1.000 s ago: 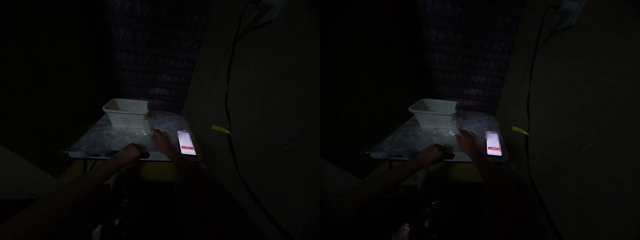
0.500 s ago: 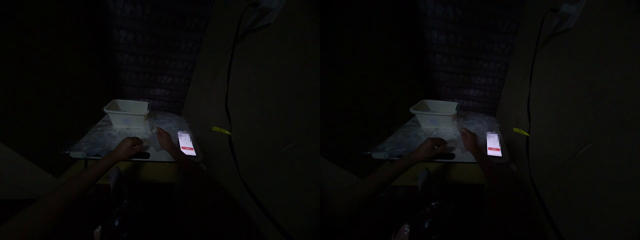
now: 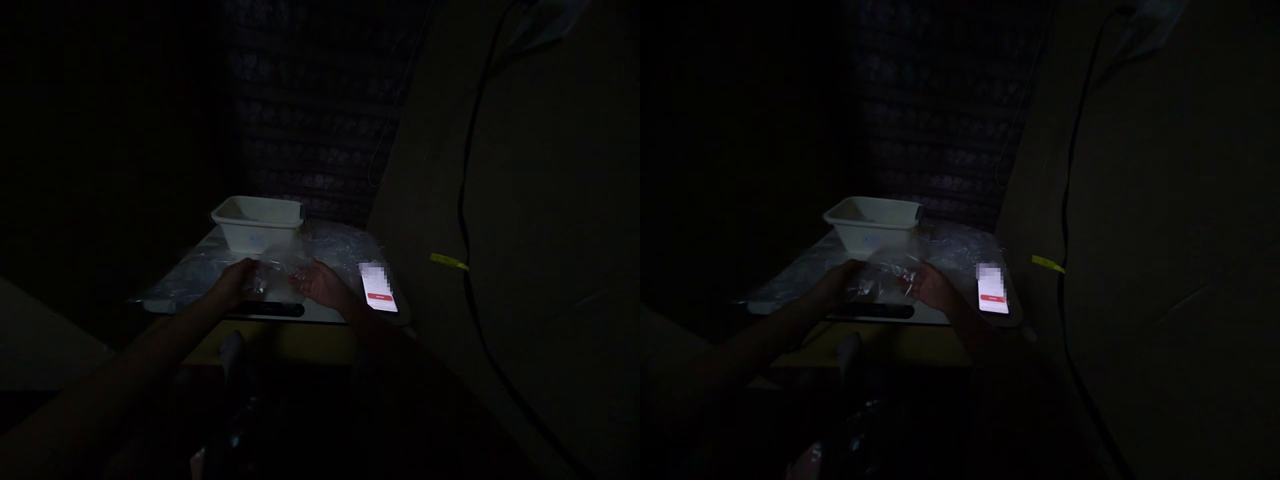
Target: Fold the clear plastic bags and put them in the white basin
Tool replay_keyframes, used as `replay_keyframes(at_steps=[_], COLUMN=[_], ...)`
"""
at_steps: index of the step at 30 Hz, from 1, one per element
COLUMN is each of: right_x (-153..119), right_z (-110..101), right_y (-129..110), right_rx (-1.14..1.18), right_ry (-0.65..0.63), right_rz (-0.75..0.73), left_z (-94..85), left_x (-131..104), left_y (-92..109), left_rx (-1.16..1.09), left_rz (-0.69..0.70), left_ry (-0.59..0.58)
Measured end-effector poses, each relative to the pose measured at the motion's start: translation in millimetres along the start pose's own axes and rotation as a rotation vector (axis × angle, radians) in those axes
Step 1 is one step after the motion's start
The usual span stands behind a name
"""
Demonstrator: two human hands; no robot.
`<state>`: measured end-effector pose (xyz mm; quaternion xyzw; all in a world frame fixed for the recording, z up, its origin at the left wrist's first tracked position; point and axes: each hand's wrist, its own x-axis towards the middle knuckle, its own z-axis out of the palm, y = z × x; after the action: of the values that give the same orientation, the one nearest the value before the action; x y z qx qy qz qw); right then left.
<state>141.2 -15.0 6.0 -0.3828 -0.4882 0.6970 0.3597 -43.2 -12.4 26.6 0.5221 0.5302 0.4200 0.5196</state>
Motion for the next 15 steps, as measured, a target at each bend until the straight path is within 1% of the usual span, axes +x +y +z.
replay_keyframes(at_steps=[3, 5, 7, 10, 15], right_x=[4, 6, 5, 4, 4], right_z=[-2, -6, -10, -15, -20], right_y=[3, 6, 8, 10, 11], right_rx=[0.073, 0.114, 0.136, 0.161, 0.226], right_ry=[0.005, -0.010, -0.015, 0.010, 0.020], right_rz=[0.057, 0.100, 0.135, 0.170, 0.202], left_z=[-0.2, 2.4, 6.1, 10.4, 10.6], left_x=[1, 1, 0, 1, 7], left_y=[-5, -9, -13, -19, -30], left_rx=[-0.165, -0.157, -0.128, -0.167, -0.266], left_rz=[-0.186, -0.244, -0.295, -0.359, -0.383], left_ry=[-0.216, -0.300, -0.314, -0.281, -0.248])
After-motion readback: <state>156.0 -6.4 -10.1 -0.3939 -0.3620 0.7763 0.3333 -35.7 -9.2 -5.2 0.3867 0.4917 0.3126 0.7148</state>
